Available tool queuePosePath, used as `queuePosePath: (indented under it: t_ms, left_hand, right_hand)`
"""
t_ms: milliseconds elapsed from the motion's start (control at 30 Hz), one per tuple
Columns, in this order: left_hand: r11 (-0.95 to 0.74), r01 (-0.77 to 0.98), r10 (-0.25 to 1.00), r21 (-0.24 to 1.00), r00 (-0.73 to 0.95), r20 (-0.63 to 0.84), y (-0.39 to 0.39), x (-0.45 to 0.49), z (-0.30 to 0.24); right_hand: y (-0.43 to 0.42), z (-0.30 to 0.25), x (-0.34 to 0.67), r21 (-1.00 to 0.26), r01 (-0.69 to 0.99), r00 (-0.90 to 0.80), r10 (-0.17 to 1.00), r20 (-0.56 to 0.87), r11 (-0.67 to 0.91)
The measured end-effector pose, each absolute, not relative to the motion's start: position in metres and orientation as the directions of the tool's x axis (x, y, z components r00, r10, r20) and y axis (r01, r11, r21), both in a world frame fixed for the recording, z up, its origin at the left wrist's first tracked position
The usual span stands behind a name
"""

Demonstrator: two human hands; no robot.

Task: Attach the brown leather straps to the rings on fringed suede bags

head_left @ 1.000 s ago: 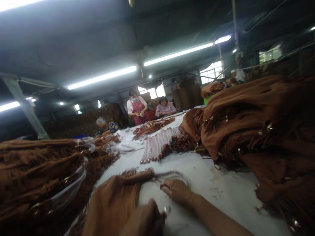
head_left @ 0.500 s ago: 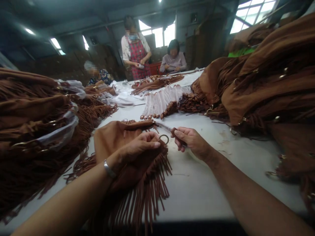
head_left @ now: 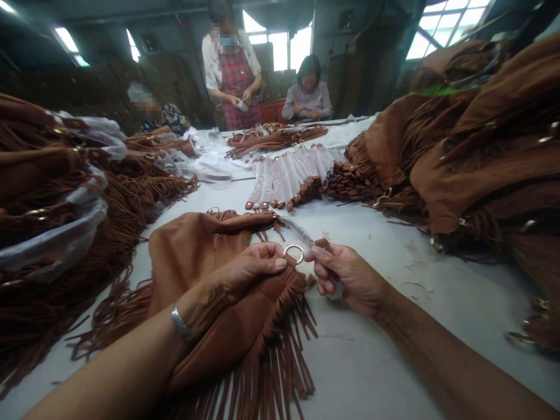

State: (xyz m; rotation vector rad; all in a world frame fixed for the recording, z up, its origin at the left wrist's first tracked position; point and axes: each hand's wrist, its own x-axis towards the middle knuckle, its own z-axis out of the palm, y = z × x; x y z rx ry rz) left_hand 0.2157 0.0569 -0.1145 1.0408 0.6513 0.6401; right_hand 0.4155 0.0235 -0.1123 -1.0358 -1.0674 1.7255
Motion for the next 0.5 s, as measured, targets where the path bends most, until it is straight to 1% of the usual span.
queuePosePath:
  t_ms: [100, 200, 267, 333, 367, 400, 433, 467, 500]
  left_hand:
    - [0.392, -0.189, 0.741, 0.900, 0.645, -0.187, 0.056, 0.216, -0.112]
    - [0.401, -0.201, 0.738, 0.894, 0.649, -0.185, 0.053, 0.219, -0.110]
    - [0.383, -0.191, 0.735, 0.904, 0.656, -0.172, 0.047, 0.223, -0.109]
    - [0.317, -0.147, 0.739, 0.937, 0.658, -0.147, 0.041, 0.229, -0.109]
    - [0.251, -0.091, 0.758, 0.964, 0.638, -0.137, 0.039, 0.231, -0.110]
    - [0.138, -0.001, 0.808, 0.990, 0.579, -0.112, 0.039, 0.233, -0.111]
    - [0.022, 0.138, 0.838, 0.990, 0.538, -0.093, 0.041, 0.235, -0.112]
    - [-0.090, 0.305, 0.857, 0.948, 0.509, -0.083, 0.043, 0.237, -0.112]
    - [-0.195, 0.470, 0.876, 0.861, 0.478, -0.063, 0.045, 0.238, -0.112]
  right_hand:
    - [0.023, -0.115, 0.411, -0.928, -0.245, -0.312, 0.929, -0.200, -0.282]
    - [0.024, -0.117, 0.410, -0.940, -0.216, -0.367, 0.914, -0.171, -0.263]
    - [0.022, -0.118, 0.410, -0.951, -0.183, -0.390, 0.906, -0.162, -0.249]
    - [0.021, -0.120, 0.409, -0.966, -0.152, -0.364, 0.921, -0.142, -0.209]
    - [0.022, -0.122, 0.409, -0.974, -0.136, -0.339, 0.933, -0.124, -0.179]
    - [0.023, -0.124, 0.408, -0.983, -0.108, -0.320, 0.941, -0.109, -0.150]
    - [0.025, -0.127, 0.406, -0.988, -0.078, -0.293, 0.951, -0.102, -0.130]
    - [0.028, -0.128, 0.406, -0.993, -0.057, -0.270, 0.959, -0.089, -0.108]
    - [0.031, -0.130, 0.405, -0.996, -0.044, -0.243, 0.968, -0.066, -0.079]
